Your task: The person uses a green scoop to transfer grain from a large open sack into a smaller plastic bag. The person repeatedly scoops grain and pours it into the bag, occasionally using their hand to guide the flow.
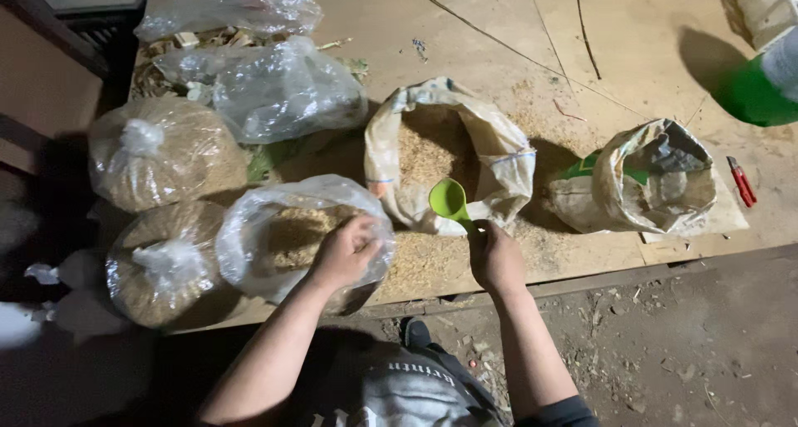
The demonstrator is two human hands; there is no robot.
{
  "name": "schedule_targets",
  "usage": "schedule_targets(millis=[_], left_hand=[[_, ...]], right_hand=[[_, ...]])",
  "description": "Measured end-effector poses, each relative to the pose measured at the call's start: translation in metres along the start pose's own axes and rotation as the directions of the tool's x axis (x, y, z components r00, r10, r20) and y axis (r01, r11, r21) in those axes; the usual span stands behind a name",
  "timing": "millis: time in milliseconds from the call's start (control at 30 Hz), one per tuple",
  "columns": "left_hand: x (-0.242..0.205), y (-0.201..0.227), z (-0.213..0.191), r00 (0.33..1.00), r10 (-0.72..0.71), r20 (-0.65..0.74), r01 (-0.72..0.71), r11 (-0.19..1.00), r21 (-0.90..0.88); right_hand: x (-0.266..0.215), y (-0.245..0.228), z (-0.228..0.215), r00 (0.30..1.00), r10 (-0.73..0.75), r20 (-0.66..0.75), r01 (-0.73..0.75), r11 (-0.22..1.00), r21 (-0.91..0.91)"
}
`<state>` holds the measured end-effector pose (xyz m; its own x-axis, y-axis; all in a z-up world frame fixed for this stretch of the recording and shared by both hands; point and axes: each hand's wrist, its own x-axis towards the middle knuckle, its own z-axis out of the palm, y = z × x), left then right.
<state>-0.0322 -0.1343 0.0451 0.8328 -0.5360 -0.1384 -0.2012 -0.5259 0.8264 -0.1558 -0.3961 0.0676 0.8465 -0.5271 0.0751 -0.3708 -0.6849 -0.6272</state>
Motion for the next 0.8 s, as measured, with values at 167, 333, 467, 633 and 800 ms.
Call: schedule_targets(millis=[167,333,467,633,800], left_hand=[[0.025,0.011,0.068,0.713,-0.195,0.674,0.588,0.689,-0.423],[0.065,0.012,0.135,0.605,-0.560,0.567,0.766,0.214,-0.606],[0.115,-0.012,0.165,0.786,-0.577,0.219,0.480,0.348,-0.806],[0.102,-0.006,0.174,0.901,-0.434,-0.009,0.346,0.730,-0.589],[0.087,0.004,0.181,0.899,-0.435,-0.044,0.309,0.703,-0.641]], right_hand=[[0.025,0.025,-0.012,0.998,-0.058,0.003,0.058,0.996,0.068],[0.040,0.045,-0.016,0.997,-0.051,0.065,0.045,0.995,0.091],[0.057,0.054,-0.032,0.994,-0.028,0.107,0.010,0.986,0.165],[0.080,0.051,-0.063,0.992,-0.128,-0.020,0.130,0.971,0.201],[0.107,0.041,-0.071,0.992,-0.099,0.074,0.103,0.994,-0.049]])
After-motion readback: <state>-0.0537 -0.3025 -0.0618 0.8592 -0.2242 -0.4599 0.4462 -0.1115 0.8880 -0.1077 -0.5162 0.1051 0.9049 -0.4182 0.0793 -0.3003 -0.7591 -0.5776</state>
